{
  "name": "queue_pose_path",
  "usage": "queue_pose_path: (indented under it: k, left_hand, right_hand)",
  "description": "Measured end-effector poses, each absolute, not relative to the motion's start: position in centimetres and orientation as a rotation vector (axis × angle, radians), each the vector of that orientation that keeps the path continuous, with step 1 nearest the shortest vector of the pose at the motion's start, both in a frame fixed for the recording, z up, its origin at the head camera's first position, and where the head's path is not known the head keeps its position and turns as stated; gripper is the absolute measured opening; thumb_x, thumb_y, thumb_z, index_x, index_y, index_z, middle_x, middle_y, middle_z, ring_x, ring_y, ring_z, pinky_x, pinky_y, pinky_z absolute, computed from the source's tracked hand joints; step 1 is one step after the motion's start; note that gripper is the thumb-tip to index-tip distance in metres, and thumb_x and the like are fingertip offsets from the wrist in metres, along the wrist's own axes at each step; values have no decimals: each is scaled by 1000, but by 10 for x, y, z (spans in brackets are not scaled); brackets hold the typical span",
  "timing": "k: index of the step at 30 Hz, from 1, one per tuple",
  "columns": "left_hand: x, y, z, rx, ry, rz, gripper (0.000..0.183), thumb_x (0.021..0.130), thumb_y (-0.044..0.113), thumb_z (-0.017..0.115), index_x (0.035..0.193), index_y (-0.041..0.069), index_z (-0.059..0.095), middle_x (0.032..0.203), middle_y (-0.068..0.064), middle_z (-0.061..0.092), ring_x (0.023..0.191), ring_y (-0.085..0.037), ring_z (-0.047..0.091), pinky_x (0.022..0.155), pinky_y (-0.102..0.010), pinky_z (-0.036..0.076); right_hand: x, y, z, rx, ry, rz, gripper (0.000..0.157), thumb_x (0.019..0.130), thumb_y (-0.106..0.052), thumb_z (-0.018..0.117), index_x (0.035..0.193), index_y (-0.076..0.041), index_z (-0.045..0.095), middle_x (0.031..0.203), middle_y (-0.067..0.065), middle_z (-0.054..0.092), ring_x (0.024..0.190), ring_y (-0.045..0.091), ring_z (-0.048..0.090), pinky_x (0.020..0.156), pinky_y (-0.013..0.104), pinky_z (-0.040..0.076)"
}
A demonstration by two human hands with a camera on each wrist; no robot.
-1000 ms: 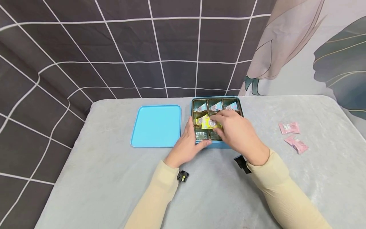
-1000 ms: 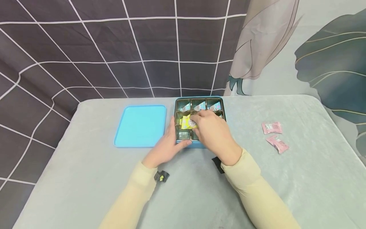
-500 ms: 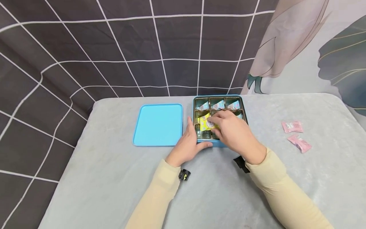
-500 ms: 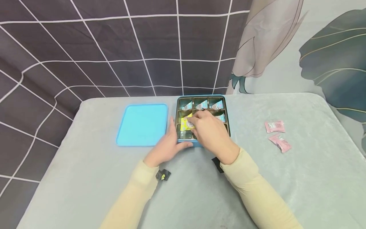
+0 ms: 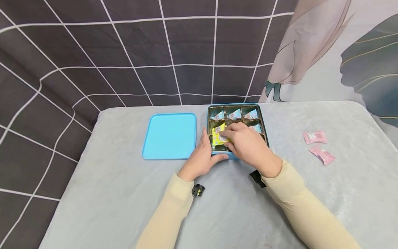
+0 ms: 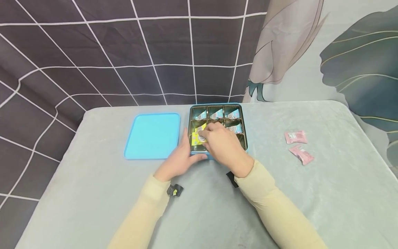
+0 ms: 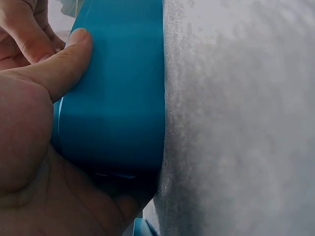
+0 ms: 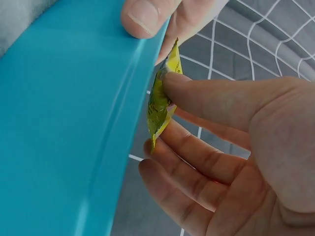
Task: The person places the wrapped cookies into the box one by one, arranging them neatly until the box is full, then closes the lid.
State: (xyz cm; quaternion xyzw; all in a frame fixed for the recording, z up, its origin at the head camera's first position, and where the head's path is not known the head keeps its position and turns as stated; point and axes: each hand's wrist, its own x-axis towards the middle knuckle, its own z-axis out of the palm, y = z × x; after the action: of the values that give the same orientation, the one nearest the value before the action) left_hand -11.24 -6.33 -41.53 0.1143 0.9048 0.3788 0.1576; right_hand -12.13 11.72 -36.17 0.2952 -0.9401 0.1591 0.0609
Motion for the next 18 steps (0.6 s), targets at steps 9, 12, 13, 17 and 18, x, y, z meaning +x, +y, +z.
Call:
queue_pose_path:
  k: [9, 12, 13, 17, 18]
  left_hand:
    - [-111, -65, -414, 318, 2574, 1082, 115, 94, 51, 66, 157, 1, -16, 166, -17, -14, 153, -24, 0, 121, -42, 19]
    - [-111, -64, -414, 326, 2576, 1072, 115, 93, 53, 65, 157, 1, -16, 166, -18, -14, 153, -25, 1, 121, -43, 21]
    - [-111, -64, -413, 330, 2579, 1071, 115, 93, 53, 65, 157, 0, -16, 166, -18, -13, 153, -26, 2, 120, -43, 21]
    - [-111, -64, -413, 341, 2590, 1069, 115, 93, 52, 65, 157, -1, -15, 166, -20, -11, 153, -28, 5, 120, -44, 24]
    - [-111, -64, -413, 345, 2593, 1073, 115, 93, 52, 66, 157, -1, -14, 166, -21, -10, 153, -28, 6, 120, -44, 24]
  right_hand:
    - [-122, 114, -366, 957, -2842, 501, 27, 92, -11, 74, 118, -5, 75, 111, 12, 69, 106, 31, 61, 84, 44, 55]
    - [-122, 113, -368, 966, -2849, 502, 24, 92, -11, 74, 116, -8, 76, 110, 10, 69, 106, 30, 61, 82, 43, 56]
    - [-122, 113, -368, 969, -2853, 502, 23, 93, -11, 73, 116, -8, 76, 110, 9, 69, 106, 30, 61, 82, 43, 56]
    - [-122, 112, -370, 974, -2864, 505, 22, 93, -11, 73, 114, -10, 77, 111, 8, 69, 108, 28, 60, 82, 43, 56]
    - [-122, 112, -371, 977, -2863, 505, 22, 93, -11, 73, 114, -10, 77, 111, 8, 69, 108, 28, 60, 82, 43, 56]
